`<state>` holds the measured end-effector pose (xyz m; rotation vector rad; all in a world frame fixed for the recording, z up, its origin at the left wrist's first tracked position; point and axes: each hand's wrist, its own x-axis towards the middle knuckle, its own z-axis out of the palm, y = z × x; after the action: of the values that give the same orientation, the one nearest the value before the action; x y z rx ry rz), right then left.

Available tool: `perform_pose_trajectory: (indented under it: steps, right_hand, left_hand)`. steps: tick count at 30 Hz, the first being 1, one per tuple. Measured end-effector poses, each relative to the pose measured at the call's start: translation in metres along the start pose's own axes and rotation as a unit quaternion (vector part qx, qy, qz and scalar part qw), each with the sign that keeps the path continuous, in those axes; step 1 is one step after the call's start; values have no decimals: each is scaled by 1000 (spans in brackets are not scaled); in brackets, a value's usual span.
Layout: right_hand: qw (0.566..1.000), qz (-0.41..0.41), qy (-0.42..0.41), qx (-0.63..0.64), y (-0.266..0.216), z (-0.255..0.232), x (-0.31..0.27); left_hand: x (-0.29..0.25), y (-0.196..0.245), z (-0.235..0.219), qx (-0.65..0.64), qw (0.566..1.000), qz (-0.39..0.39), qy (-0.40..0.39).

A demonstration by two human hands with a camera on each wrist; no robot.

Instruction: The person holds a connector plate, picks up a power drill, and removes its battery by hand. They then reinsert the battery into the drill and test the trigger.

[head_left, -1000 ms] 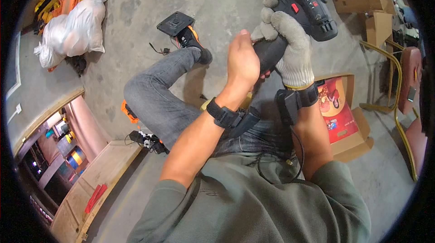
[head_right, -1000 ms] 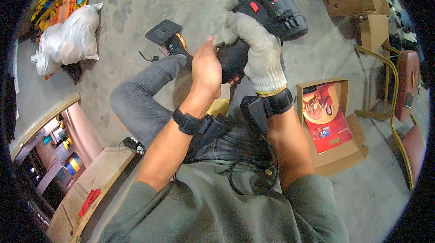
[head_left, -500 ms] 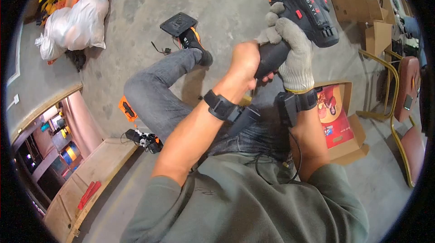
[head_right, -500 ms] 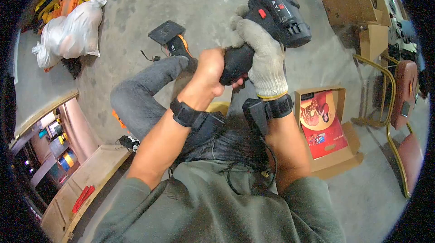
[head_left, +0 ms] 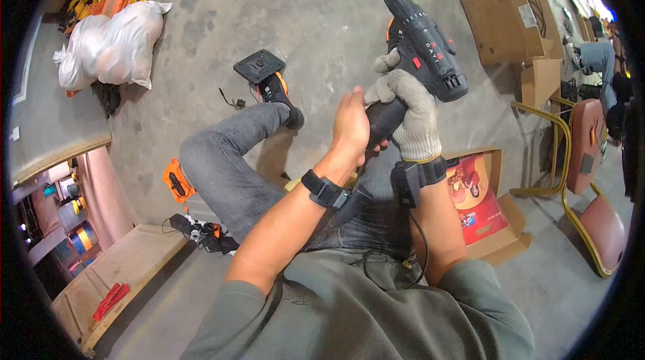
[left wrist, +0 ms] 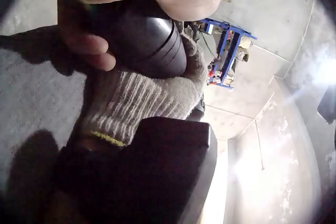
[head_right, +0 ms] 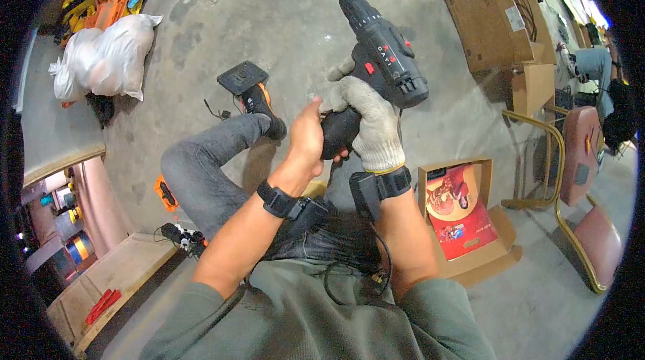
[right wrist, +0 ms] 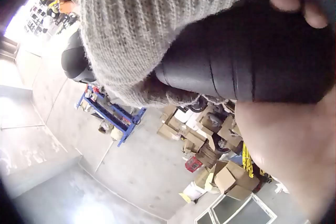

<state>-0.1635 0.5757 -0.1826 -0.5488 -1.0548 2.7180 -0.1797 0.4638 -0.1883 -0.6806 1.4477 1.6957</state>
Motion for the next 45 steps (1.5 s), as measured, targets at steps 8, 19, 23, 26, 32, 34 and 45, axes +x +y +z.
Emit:
perform_pose_trajectory:
  steps: [8,19,23,26,32,34,45]
  right_hand:
    - [998,37,-14,51,2,-1,-2]
    - [997,51,-25,44,6,-1,-8]
    - [999,45,0,-3,6,10,-15]
    - [995,40,-11,-92,2,4,-16]
    - [984,88,-82,-132,-9,13,-18]
    - [982,95,-82,-143,-7,10,-21]
    - [961,122,-97,-228,0,2,-22]
  left_hand:
    - [-8,2,5,-19,999,45,20]
    - [-14,-3,-16,180,949,260,-22]
    - [7,-11,-38,321,912,245,68]
    - [3,17,-41,136,933,332,-10]
    - [-12,58,-32,77,948,244,-188]
    - [-9,57,-33,67,956,154,-241]
    - [-10,59,-52,-6,944,158,-291]
